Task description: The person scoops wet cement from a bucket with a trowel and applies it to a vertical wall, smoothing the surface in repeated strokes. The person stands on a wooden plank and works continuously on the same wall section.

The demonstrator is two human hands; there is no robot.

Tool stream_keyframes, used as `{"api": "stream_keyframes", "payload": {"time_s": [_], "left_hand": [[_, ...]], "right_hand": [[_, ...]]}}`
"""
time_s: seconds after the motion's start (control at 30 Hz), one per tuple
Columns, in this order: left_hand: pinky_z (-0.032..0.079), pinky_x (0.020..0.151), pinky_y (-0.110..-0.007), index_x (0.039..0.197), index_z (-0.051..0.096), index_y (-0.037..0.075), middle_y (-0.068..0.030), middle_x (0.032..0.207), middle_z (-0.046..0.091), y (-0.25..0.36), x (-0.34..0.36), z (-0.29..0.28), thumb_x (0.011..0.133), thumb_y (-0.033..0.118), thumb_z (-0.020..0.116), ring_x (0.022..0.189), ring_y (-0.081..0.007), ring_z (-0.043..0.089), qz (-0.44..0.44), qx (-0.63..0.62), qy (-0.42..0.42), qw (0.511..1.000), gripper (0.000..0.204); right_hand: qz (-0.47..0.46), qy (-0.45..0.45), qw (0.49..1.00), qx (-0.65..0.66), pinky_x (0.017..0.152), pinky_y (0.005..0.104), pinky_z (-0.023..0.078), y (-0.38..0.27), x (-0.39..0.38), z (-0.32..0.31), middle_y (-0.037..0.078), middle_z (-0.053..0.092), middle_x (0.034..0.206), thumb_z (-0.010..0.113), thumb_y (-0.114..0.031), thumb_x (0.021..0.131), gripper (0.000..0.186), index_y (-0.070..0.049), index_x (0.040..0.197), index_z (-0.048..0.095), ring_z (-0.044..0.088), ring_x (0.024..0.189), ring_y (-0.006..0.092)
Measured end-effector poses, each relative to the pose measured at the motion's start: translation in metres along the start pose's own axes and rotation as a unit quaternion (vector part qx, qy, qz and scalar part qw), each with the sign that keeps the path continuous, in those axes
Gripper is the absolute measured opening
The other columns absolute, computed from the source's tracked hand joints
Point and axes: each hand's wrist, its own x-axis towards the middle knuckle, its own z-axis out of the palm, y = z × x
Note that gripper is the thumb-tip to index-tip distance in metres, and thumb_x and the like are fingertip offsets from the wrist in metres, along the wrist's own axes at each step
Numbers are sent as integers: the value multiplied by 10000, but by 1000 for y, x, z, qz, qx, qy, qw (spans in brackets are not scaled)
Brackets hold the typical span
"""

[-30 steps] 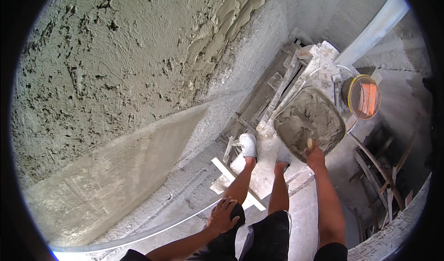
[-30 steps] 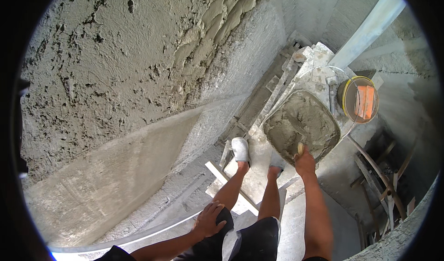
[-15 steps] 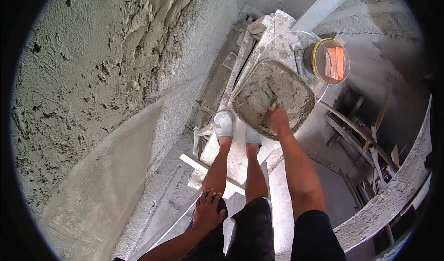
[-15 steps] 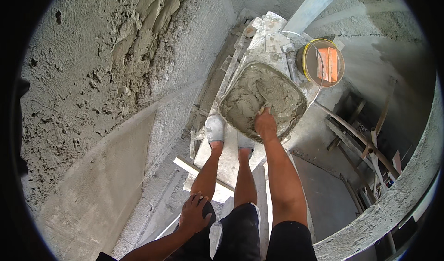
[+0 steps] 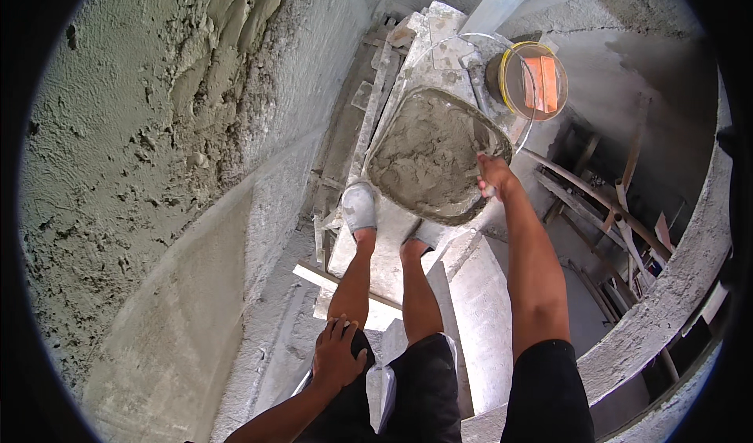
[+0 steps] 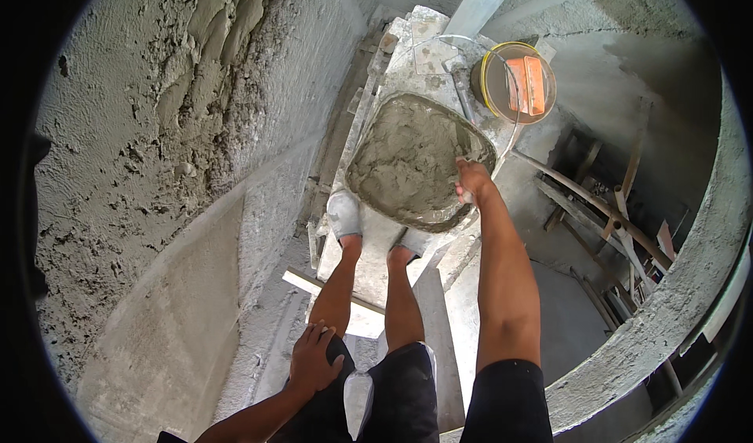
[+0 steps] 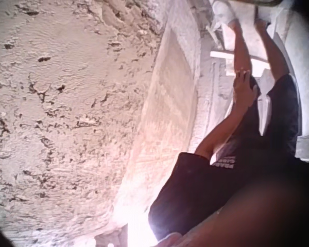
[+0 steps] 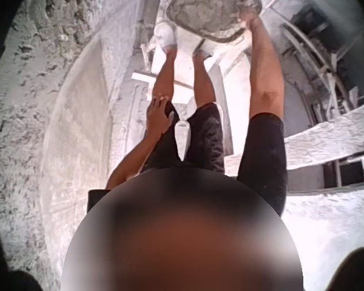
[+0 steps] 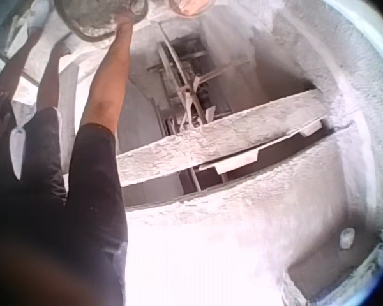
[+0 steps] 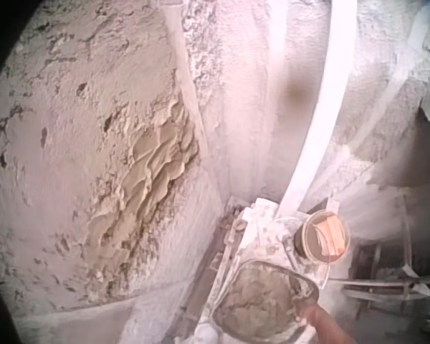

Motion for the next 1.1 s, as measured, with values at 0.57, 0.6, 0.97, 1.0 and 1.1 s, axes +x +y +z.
{"api": "stream_keyframes", "payload": {"time_s": [0.57,0.6,0.97,1.0,1.1], "left_hand": [[324,1225,-493,1488,525,80,-187,1587,434,17,7,-4,857,368,730,1478,-389,381,-2,57,6,998,723],[324,1224,-496,1487,525,79,-189,1588,432,17,8,-2,859,368,728,1478,-392,381,-2,54,2,999,721],[325,1215,-513,1473,532,74,-200,1586,426,18,6,3,866,369,719,1483,-411,362,7,74,6,997,700],[324,1216,-512,1473,533,74,-199,1586,427,18,7,3,866,369,720,1484,-409,362,4,68,-1,998,700],[316,1222,-508,1477,532,77,-195,1589,427,19,7,-1,866,372,718,1492,-395,358,-4,70,-9,997,703]], "right_hand": [[-6,27,996,83,364,379,459,102,-99,9,69,545,683,637,-317,1010,317,-90,1195,518,531,442,170],[14,30,997,69,382,392,485,88,-79,-11,77,549,675,639,-294,1000,291,-80,1167,535,553,453,186],[-100,133,929,-330,601,460,607,105,25,60,296,726,1006,684,-214,938,517,56,1306,441,732,1011,386],[-95,121,910,-385,592,451,607,105,6,52,285,730,962,679,-219,940,521,56,1311,437,736,1021,377],[-49,-19,983,-177,782,498,594,111,-68,19,308,724,1023,623,-266,983,455,44,1279,473,728,1025,410]]}}
